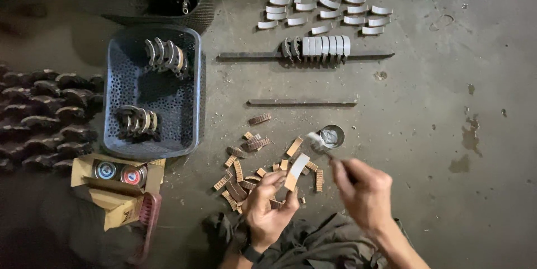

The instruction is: The person sits on the floor and uses a small metal spatula to apply a white substance from a tin onto small, curved metal pieces. They pick up each piece, spread the substance on its surface, and place it onto a metal rod or into a blue basket.

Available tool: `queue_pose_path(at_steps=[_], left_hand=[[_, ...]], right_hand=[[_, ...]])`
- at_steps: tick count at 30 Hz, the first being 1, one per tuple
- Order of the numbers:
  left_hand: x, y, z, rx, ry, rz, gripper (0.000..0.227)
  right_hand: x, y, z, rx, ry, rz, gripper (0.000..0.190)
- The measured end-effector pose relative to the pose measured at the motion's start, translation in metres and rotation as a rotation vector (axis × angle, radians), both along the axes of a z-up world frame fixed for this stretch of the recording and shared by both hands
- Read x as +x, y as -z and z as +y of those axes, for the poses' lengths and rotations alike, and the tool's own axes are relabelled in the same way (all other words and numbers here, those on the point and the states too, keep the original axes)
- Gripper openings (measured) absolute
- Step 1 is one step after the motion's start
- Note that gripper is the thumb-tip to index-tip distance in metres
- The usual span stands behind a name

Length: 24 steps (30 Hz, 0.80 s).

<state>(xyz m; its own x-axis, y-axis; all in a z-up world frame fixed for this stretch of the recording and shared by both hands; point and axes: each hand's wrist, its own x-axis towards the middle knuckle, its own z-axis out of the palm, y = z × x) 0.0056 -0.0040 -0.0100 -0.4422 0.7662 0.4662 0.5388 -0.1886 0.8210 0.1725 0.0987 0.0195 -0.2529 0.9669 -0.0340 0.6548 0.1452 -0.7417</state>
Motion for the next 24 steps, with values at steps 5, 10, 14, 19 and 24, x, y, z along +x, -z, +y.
queue_pose_path(at_steps=[5,10,14,19,24], left_hand=[[-0.011,0.025,-0.007,-0.034,0.122,-0.488,0.033],[-0.018,0.047,-0.011,-0.439,0.195,-0.758,0.035],[-0.011,0.031,0.002,-0.323,0.586,-1.462,0.035],[0.0,0.038,-0.009,-0.215,0.648,-1.488,0.031],[0.01,0.036,-0.021,-0.19,0.225,-0.658,0.053]], right_hand=[[0.022,0.0,0.016,-0.044,0.091,0.18,0.013],[0.008,0.003,0.008,-0.313,-0.057,0.528,0.015],[-0.017,-0.007,0.006,-0.411,-0.253,0.362,0.017],[-0.016,0.002,0.007,-0.392,-0.171,0.29,0.021],[-0.009,0.015,0.006,-0.301,-0.053,0.33,0.019]])
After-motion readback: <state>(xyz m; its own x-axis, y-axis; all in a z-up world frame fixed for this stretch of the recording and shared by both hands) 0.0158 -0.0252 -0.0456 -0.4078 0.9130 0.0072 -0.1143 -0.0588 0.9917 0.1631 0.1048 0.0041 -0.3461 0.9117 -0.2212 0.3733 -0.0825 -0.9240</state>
